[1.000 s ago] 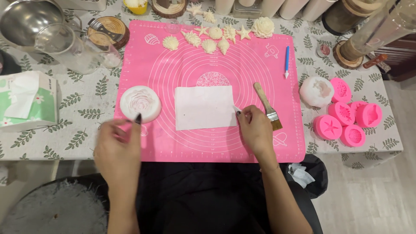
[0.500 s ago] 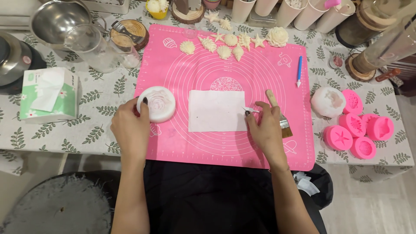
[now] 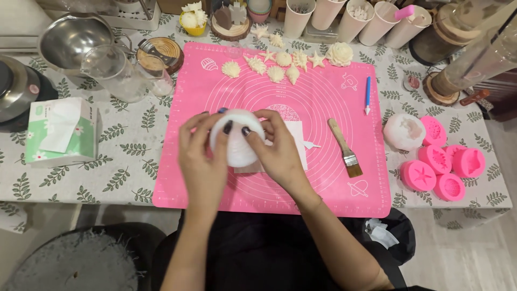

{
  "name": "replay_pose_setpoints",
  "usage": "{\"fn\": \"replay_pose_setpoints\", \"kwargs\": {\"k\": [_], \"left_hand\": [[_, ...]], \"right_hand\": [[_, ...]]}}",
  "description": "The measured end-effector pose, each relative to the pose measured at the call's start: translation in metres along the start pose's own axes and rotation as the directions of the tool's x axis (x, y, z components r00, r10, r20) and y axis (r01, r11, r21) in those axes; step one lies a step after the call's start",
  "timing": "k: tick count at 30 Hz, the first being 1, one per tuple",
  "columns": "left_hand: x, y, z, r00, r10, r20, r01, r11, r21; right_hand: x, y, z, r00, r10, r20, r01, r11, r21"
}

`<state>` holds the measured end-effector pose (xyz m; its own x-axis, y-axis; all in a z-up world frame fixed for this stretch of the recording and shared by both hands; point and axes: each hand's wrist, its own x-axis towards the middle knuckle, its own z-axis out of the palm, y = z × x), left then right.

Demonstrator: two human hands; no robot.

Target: The person is preparing decorative silicone molds by brushing them with powder and placing small floral wax elements inside.

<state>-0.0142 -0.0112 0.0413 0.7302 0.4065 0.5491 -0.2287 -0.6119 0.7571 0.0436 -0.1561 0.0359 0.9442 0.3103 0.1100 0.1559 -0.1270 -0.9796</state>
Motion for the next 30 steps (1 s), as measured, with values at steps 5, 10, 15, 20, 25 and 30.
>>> {"fn": "replay_pose_setpoints", "kwargs": {"k": [5,10,15,20,25,30], "left_hand": [[-0.004,0.011,0.027,0.899,-0.401,0.178,0.432,0.737,-0.52],[0.0,0.006,0.028,0.858,-0.423,0.292,0.514,0.702,-0.493],[0.013,0.006,0.022,0.743,-0.548,0.384,0.659,0.701,-0.274],[0.008,0.007,0.027,0.698,-0.603,0.386,0.716,0.582,-0.385],[-0.007,-0.024,0.045,0.649,-0.623,0.437,0.745,0.402,-0.532],[-0.012,-0.04,0.055,0.571,-0.595,0.566,0.757,0.116,-0.643]], "right_hand": [[-0.01,-0.005,-0.002,0.996,0.027,-0.079,-0.024,0.999,0.042],[-0.015,0.012,-0.015,0.966,0.244,-0.086,-0.223,0.953,0.207],[-0.018,0.024,-0.015,0.97,0.239,-0.046,-0.205,0.903,0.377],[-0.019,0.024,-0.02,0.951,0.309,0.007,-0.273,0.827,0.491],[-0.019,0.028,-0.022,0.916,0.387,0.103,-0.365,0.7,0.614],[-0.017,0.03,-0.024,0.904,0.381,0.192,-0.393,0.566,0.725]]}}
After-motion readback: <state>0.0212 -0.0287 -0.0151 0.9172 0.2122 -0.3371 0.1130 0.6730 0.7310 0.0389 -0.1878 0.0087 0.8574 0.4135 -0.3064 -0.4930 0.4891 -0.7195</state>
